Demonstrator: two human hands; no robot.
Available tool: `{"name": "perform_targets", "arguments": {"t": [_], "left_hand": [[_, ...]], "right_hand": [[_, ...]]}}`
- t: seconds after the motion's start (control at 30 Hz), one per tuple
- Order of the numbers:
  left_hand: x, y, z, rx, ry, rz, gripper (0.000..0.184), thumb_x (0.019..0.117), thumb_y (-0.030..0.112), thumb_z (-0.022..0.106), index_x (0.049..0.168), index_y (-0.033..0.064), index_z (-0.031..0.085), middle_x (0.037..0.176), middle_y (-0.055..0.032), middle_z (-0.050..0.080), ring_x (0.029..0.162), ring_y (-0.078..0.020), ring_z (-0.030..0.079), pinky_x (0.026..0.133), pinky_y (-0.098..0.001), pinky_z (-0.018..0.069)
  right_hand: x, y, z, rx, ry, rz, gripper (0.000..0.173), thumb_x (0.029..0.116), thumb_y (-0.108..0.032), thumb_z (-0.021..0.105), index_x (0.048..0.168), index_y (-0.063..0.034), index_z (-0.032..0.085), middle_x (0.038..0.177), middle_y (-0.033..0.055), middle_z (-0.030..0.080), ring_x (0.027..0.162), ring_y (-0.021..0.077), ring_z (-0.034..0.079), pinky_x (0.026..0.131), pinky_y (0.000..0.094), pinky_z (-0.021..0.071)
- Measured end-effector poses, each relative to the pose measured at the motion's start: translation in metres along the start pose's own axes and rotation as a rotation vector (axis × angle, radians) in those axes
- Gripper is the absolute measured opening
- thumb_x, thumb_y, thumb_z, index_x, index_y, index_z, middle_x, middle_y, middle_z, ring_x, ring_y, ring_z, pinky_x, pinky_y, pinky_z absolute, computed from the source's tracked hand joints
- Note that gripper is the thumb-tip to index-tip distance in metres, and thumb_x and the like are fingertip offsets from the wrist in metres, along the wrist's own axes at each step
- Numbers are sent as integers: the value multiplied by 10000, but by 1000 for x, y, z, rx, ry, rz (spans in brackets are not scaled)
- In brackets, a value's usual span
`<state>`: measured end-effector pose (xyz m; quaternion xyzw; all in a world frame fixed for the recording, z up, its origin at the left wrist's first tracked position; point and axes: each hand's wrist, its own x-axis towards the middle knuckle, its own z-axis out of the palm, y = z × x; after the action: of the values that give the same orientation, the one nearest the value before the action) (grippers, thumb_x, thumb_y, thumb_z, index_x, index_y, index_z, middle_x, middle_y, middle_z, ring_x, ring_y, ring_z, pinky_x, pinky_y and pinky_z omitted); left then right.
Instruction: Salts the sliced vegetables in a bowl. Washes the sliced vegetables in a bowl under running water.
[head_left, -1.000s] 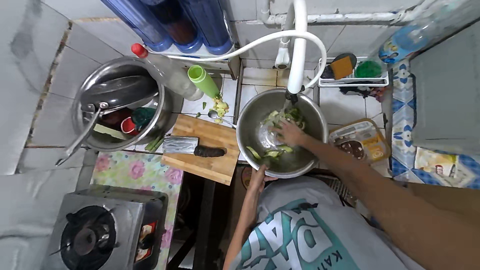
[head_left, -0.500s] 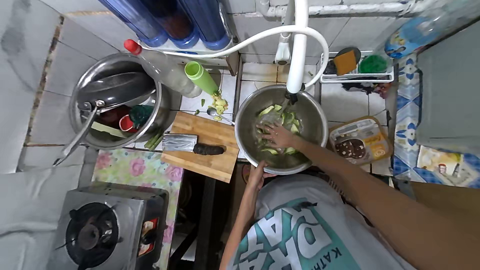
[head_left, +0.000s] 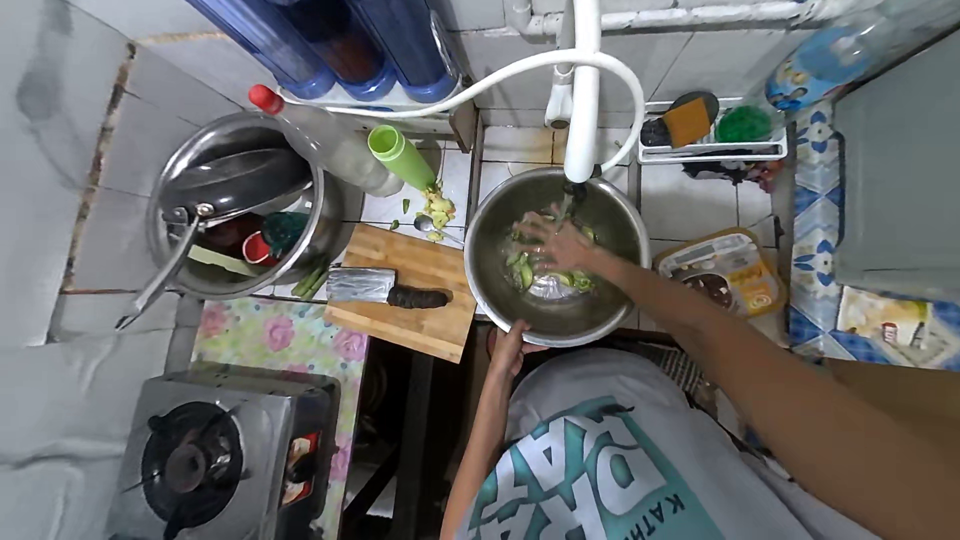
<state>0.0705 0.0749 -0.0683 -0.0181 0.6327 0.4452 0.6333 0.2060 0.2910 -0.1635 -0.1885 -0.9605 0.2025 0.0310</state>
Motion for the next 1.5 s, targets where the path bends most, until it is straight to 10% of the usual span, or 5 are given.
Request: {"name": "perform_targets", "arguments": {"t": [0.43, 0.63, 1.0, 1.37, 1.5], "left_hand": [[-2, -2, -19, -98, -6, 44, 344, 1026, -36, 395, 1366, -17, 345, 941, -174, 670, 649, -245, 715, 540, -376, 624], [0, -5, -24, -100, -49, 40, 392, 1032, -20, 405, 1412, 0, 313, 978, -176, 661, 683, -253, 720, 558, -374, 627], [-7, -7, -31, -98, -76, 19, 369, 1026, -16, 423, 1386, 6, 346, 968, -178, 675, 676, -251, 722, 559, -370, 624], [-6, 3, -32, -72, -92, -13, 373, 1034, -11, 415, 1401, -8, 345, 985, -181, 666, 695, -257, 722, 572, -380, 626], [-6, -2, -35, -52, -74, -14, 398, 1039, -10, 406, 1429, -13, 327, 1005, -199, 660, 703, -270, 718, 571, -392, 622]], "right_hand": [[36, -22, -104, 870, 576, 606, 269, 1062, -130, 531, 1233, 70, 585, 957, 90, 636, 723, 67, 585, 659, 234, 523], [40, -47, -172, 1417, 870, 700, 485, 1122, -133, 299, 1593, -61, 207, 1546, 141, 422, 1327, 172, 532, 1048, 287, 482], [107, -10, -167, 2056, 1203, 589, 403, 1136, -423, 191, 1183, -114, 445, 932, 52, 595, 755, 96, 620, 688, 205, 535], [-23, -85, -13, 656, -205, 296, 398, 1075, -183, 499, 1328, 115, 577, 1435, 290, 527, 1334, 396, 529, 1133, 498, 429], [-13, -82, -2, 137, -421, -117, 423, 1060, -230, 541, 1481, -266, 565, 1649, 128, 366, 1536, 421, 277, 1190, 718, 186]]}}
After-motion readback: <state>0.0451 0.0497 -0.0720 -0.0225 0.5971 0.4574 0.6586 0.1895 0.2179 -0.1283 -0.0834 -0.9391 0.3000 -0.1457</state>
